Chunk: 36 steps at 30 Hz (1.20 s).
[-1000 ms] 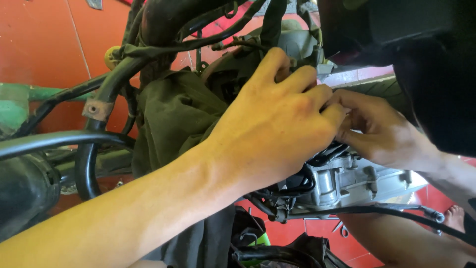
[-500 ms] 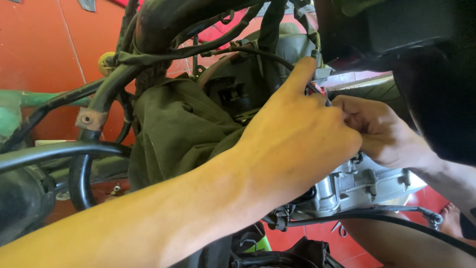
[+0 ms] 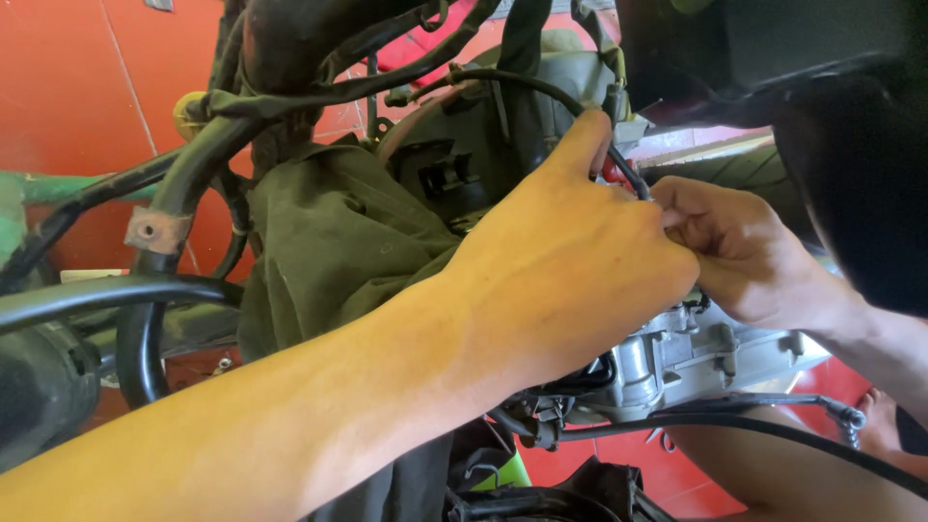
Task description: Repairing or maintaining the engine bay of a motorcycle, specifically focusing on wiring and internal components.
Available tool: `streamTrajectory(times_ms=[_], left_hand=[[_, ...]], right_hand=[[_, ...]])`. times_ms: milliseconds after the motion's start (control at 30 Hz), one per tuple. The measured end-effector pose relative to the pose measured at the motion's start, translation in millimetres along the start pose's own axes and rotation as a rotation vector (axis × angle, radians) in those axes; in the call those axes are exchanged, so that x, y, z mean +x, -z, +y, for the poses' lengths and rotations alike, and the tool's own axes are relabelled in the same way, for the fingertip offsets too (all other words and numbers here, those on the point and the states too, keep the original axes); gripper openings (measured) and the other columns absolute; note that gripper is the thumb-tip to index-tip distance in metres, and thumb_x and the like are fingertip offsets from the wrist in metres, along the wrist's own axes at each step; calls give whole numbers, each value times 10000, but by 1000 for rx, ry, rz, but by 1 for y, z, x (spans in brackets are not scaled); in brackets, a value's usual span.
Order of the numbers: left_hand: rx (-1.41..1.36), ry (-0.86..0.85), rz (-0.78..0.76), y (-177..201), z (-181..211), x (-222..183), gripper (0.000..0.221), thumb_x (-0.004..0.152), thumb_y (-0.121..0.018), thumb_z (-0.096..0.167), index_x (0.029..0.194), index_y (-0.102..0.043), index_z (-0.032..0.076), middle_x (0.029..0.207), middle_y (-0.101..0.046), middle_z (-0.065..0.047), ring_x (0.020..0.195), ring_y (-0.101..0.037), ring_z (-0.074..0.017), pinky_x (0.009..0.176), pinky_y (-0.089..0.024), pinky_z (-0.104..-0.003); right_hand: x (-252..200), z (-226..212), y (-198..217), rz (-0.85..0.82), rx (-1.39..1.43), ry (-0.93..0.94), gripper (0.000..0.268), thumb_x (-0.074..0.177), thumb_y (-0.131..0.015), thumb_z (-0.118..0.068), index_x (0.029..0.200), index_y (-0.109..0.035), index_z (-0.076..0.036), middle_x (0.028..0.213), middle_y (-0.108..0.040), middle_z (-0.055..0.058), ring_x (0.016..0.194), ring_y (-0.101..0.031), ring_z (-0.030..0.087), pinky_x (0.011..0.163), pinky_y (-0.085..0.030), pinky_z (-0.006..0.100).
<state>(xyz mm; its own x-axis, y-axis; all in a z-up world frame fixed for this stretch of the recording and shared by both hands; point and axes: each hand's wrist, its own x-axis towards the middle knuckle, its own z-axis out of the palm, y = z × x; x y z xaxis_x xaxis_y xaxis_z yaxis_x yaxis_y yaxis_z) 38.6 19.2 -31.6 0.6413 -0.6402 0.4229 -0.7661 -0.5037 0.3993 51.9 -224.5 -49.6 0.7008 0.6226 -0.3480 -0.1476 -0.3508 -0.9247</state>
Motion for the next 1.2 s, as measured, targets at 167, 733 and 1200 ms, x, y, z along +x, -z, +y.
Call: streamTrajectory(times_ms=[167, 733, 1200], left_hand=[[-15, -38, -125, 4, -5, 4, 207, 766, -684, 97, 588, -672, 204, 624, -671, -77, 498, -524, -336, 965, -359, -486], [108, -67, -13, 1, -1, 0, 229, 775, -710, 107, 602, -652, 246, 593, -642, -51, 560, -546, -300, 910, -362, -428], [97, -108, -64, 1, -3, 2, 178, 719, -687, 107, 579, -647, 210, 592, -633, -95, 517, -438, -340, 869, -352, -459]], right_hand=[[-3, -1, -5, 59, 17, -65, 205, 886, -588, 72, 1083, -604, 21, 703, -593, -17, 511, -455, -2, 422, -297, 187], [-7, 1, -12, 132, 53, -51, 267, 875, -575, 125, 1117, -579, 11, 855, -605, -3, 600, -463, -1, 482, -324, 173], [-7, 0, -17, 152, 6, -3, 248, 892, -572, 92, 1119, -600, -2, 753, -561, -52, 545, -401, -17, 447, -283, 167]])
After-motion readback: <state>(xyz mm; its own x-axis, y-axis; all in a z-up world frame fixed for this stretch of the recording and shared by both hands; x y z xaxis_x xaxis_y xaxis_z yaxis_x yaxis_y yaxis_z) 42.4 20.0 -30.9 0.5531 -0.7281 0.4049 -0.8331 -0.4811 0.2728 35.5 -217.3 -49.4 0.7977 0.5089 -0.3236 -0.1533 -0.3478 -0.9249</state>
